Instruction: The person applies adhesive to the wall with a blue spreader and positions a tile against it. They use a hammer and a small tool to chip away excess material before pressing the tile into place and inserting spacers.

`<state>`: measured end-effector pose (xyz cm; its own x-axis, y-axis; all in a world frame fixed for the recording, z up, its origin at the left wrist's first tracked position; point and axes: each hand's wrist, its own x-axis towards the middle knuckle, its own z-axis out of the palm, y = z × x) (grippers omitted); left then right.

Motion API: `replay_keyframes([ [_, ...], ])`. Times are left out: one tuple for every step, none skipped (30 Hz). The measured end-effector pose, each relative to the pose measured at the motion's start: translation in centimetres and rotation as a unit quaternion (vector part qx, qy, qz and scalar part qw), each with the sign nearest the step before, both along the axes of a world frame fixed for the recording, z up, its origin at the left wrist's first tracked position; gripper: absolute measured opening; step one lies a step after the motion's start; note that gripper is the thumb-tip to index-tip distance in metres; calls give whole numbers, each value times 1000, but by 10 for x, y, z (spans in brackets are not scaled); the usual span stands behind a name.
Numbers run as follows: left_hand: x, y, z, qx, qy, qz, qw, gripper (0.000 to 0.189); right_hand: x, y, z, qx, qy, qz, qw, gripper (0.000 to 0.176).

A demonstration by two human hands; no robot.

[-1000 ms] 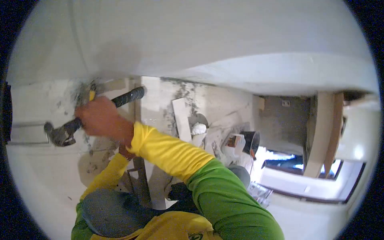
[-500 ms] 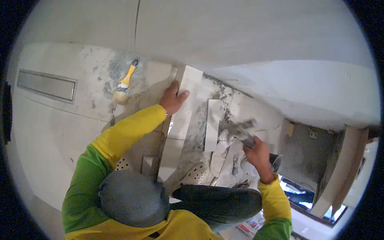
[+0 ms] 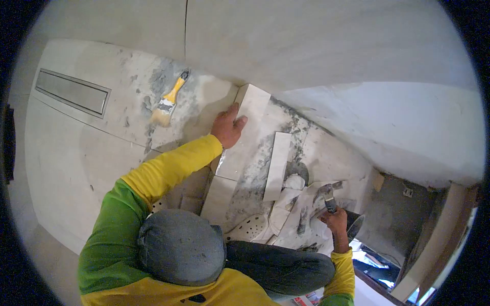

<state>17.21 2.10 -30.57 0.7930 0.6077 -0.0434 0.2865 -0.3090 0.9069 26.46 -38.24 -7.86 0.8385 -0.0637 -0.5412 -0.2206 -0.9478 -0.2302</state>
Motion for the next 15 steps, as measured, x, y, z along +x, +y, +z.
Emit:
replay_keyframes([
  [1, 1, 2, 1, 18, -8, 1000, 61, 3, -2, -4, 2, 1, 1, 1000, 25],
  [0, 3, 5, 1, 35, -17, 999, 60, 7, -8, -9, -33, 5, 39, 999, 25],
  [0, 6, 11, 2, 36, -15, 999, 60, 9, -3, -10, -68, 8, 78, 995, 26],
  [-1, 8, 17, -25, 49, -28, 998, 58, 11, 2, -9, -68, 8, 79, 995, 26],
  [-2, 9, 19, -52, 63, -41, 996, 56, 8, 21, -4, -58, 27, 78, 995, 26],
  [-2, 11, 19, -54, 62, -39, 996, 56, 7, 35, -2, -49, 45, 79, 995, 27],
  [-2, 13, 18, -53, 51, -54, 996, 56, 9, 42, -3, -53, 45, 82, 994, 27],
  [-4, 14, 15, -53, 41, -68, 995, 56, 10, 48, -6, -79, 49, 72, 993, 28],
  [-7, 16, 17, -57, 41, -63, 996, 56, 12, 55, -7, -105, 54, 61, 991, 29],
  [-8, 18, 19, -54, 33, -66, 996, 57, 14, 63, -7, -108, 53, 65, 991, 29],
  [-8, 21, 20, -50, 26, -70, 996, 57, 16, 70, -7, -100, 71, 70, 990, 32],
  [-8, 21, 14, -54, 26, -69, 996, 57, 16, 75, -6, -93, 89, 74, 989, 35],
  [-8, 20, 6, -17, -2, -53, 998, 57, 22, 66, -13, -97, 90, 74, 988, 35],
  [-7, 18, -2, 19, -30, -37, 999, 57, 32, 47, -25, -149, 70, 168, 972, 38],
  [-8, 21, 0, 14, -31, -38, 999, 57, 38, 36, -33, -201, 49, 259, 943, 41],
])
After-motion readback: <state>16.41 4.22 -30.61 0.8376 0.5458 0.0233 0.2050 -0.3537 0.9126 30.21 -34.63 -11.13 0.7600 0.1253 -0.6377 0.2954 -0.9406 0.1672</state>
